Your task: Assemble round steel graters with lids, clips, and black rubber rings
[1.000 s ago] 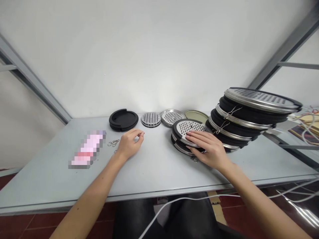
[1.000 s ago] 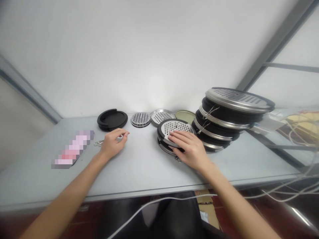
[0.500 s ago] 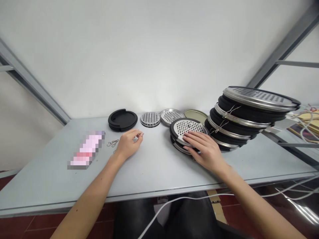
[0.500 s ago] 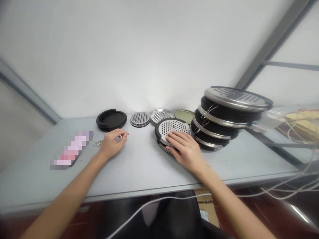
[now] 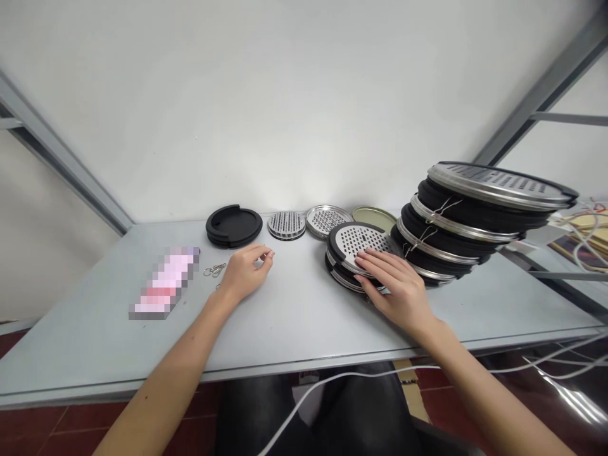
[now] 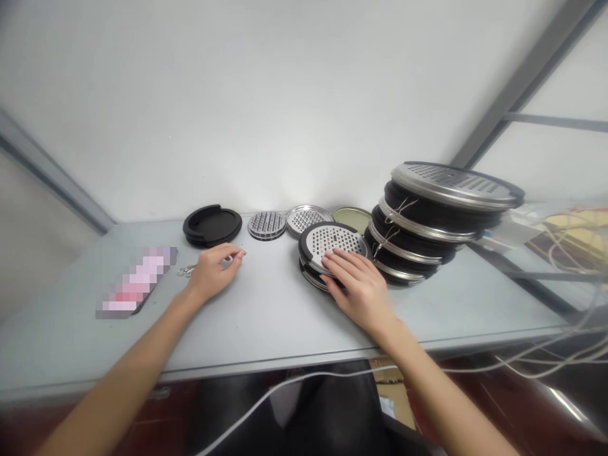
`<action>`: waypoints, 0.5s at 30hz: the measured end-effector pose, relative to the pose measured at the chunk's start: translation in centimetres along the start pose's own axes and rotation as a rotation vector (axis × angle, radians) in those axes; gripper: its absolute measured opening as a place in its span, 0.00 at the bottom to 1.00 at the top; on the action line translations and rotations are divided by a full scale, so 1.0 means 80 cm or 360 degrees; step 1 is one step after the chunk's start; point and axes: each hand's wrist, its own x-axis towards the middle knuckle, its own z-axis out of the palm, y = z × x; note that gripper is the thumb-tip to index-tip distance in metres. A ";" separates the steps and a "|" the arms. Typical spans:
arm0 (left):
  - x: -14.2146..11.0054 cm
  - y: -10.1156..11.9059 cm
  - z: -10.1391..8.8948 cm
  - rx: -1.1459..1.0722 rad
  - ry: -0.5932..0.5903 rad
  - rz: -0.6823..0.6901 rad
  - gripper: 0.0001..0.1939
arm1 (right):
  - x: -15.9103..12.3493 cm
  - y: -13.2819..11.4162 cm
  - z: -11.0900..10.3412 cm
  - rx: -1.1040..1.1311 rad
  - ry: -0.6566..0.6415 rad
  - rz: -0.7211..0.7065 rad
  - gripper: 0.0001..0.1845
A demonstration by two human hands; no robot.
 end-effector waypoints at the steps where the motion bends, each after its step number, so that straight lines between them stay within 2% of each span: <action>1: 0.000 0.000 0.000 0.0002 -0.0003 -0.0002 0.09 | 0.000 0.000 0.000 0.0008 0.0003 0.0004 0.20; 8: 0.000 -0.001 0.000 0.0004 -0.0038 -0.0039 0.09 | 0.005 -0.008 -0.005 0.0036 0.0002 0.0078 0.22; 11: 0.001 -0.001 0.001 0.0010 -0.0063 -0.0052 0.09 | 0.013 -0.032 -0.009 0.0067 0.0023 0.0108 0.25; 15: 0.001 -0.003 0.002 0.0025 -0.0094 -0.0040 0.10 | 0.037 -0.077 0.000 0.0279 -0.0096 -0.0067 0.25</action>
